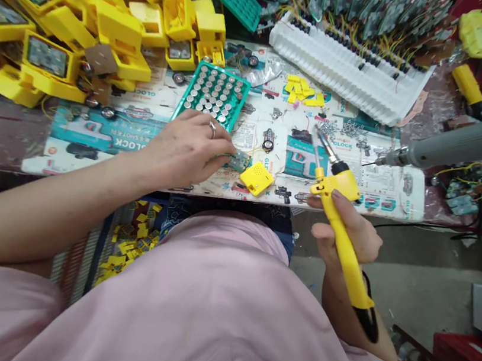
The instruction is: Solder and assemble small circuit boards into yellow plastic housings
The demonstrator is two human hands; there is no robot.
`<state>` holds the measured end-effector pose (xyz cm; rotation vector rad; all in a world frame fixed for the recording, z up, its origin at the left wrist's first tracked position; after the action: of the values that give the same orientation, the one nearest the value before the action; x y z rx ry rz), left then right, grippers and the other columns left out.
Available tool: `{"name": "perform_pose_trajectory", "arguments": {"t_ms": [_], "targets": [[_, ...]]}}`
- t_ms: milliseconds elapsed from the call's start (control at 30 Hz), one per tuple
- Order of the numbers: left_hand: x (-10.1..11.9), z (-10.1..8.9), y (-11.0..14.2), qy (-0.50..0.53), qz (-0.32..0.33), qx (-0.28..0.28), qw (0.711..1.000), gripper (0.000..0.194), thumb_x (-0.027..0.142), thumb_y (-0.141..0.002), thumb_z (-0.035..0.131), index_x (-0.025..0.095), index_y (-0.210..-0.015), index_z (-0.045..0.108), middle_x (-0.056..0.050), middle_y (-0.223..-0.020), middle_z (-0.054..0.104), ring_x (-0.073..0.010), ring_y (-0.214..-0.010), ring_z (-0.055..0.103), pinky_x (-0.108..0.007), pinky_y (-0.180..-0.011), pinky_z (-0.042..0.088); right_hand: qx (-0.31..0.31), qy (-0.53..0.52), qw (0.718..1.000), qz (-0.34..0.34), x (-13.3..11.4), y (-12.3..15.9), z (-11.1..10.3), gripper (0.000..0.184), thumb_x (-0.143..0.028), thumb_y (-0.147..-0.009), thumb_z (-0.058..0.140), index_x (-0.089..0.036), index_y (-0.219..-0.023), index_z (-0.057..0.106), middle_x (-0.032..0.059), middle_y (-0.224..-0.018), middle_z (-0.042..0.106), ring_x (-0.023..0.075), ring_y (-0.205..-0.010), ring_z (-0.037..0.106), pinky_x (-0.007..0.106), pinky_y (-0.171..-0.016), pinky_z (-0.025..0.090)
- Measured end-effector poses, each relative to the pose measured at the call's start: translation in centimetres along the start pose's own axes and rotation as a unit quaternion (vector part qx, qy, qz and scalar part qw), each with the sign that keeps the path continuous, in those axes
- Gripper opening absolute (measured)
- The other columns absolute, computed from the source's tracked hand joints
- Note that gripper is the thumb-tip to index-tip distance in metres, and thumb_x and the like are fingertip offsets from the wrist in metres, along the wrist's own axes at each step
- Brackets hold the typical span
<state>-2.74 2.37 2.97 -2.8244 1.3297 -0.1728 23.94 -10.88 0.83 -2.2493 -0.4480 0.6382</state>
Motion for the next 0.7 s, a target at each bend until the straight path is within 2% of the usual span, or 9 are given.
{"name": "perform_pose_trajectory", "arguments": {"t_ms": [100, 167, 267, 367, 433, 533, 600, 700], "targets": [[0.5, 0.9, 0.9, -0.005, 0.012, 0.014, 1.0, 0.036, 0.038, -0.098, 0.044, 0.023, -0.115, 0.072, -0.006, -0.119, 0.075, -0.0293, -0.114, 0.064, -0.053, -0.103, 0.051, -0.033, -0.029, 0.999, 0.001, -0.4, -0.5, 1.0, 0.037, -0.035, -0.097, 0.059, -0.021, -0.131, 0.061, -0.002, -0.073, 0.076, 0.0129, -0.061, 0.073, 0.021, -0.066, 0.058], [0.8, 1.4, 1.0, 0.007, 0.019, 0.02, 1.0, 0.035, 0.04, -0.098, 0.047, 0.023, -0.12, 0.069, -0.007, -0.126, 0.072, -0.0297, -0.124, 0.062, -0.055, -0.111, 0.045, -0.054, -0.041, 0.998, -0.001, -0.6, -0.6, 1.6, 0.027, -0.029, -0.096, 0.063, -0.02, -0.122, 0.065, -0.0015, -0.074, 0.076, 0.0123, -0.062, 0.073, 0.02, -0.066, 0.057], [1.0, 1.9, 0.5, 0.034, 0.032, 0.012, 0.999, 0.031, 0.035, -0.098, 0.045, 0.027, -0.116, 0.069, -0.005, -0.123, 0.074, -0.0262, -0.125, 0.063, -0.058, -0.119, 0.036, -0.07, -0.046, 0.996, 0.005, -1.0, -0.8, 2.2, 0.017, -0.023, -0.094, 0.065, -0.019, -0.11, 0.068, 0.0022, -0.078, 0.077, 0.0141, -0.068, 0.075, 0.021, -0.067, 0.057], [1.0, 2.0, 0.0, 0.04, 0.051, 0.022, 0.998, 0.028, 0.03, -0.098, 0.043, 0.028, -0.104, 0.071, -0.003, -0.115, 0.077, -0.0231, -0.12, 0.066, -0.058, -0.122, 0.031, -0.066, -0.031, 0.997, -0.004, -1.3, -1.0, 2.3, 0.012, -0.022, -0.093, 0.066, -0.02, -0.105, 0.068, 0.0012, -0.076, 0.076, 0.0134, -0.066, 0.074, 0.02, -0.066, 0.056], [0.9, 2.0, -0.2, 0.034, 0.063, 0.037, 0.997, 0.027, 0.029, -0.098, 0.043, 0.026, -0.099, 0.07, -0.004, -0.116, 0.077, -0.0223, -0.116, 0.068, -0.055, -0.119, 0.036, -0.063, -0.015, 0.998, -0.013, -1.4, -1.0, 2.3, 0.01, -0.022, -0.094, 0.064, -0.021, -0.103, 0.068, 0.0, -0.074, 0.076, 0.0124, -0.064, 0.073, 0.02, -0.065, 0.056], [0.8, 2.2, -0.2, 0.022, 0.089, 0.058, 0.994, 0.025, 0.031, -0.097, 0.046, 0.022, -0.096, 0.069, -0.006, -0.116, 0.077, -0.0209, -0.103, 0.073, -0.043, -0.098, 0.053, -0.056, -0.003, 0.998, -0.019, -1.4, -0.9, 2.3, 0.01, -0.02, -0.094, 0.064, -0.021, -0.103, 0.068, -0.0014, -0.074, 0.076, 0.0115, -0.063, 0.072, 0.02, -0.064, 0.056], [0.7, 2.4, -0.2, 0.011, 0.114, 0.089, 0.989, 0.024, 0.031, -0.096, 0.048, 0.019, -0.097, 0.068, -0.006, -0.112, 0.078, -0.0197, -0.097, 0.074, -0.036, -0.084, 0.056, -0.049, -0.004, 0.999, -0.014, -1.3, -0.8, 2.3, 0.012, -0.02, -0.093, 0.065, -0.022, -0.104, 0.068, -0.0022, -0.074, 0.076, 0.012, -0.063, 0.072, 0.02, -0.063, 0.056], [0.6, 2.5, -0.1, -0.004, 0.145, 0.133, 0.98, 0.024, 0.027, -0.096, 0.048, 0.017, -0.104, 0.067, -0.008, -0.109, 0.078, -0.0198, -0.103, 0.073, -0.033, -0.082, 0.056, -0.042, -0.016, 0.999, -0.007, -1.2, -0.8, 2.6, 0.02, -0.019, -0.09, 0.068, -0.024, -0.11, 0.066, -0.0025, -0.076, 0.076, 0.0142, -0.065, 0.073, 0.023, -0.063, 0.059]]}}
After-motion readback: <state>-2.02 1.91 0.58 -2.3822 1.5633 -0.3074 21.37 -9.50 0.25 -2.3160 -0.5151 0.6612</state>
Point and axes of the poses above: each hand's wrist, its own y-axis away from the middle knuckle, its own z-axis out of the palm, x = y × z, the point moved 2 cm from there along -y, towards the middle knuckle
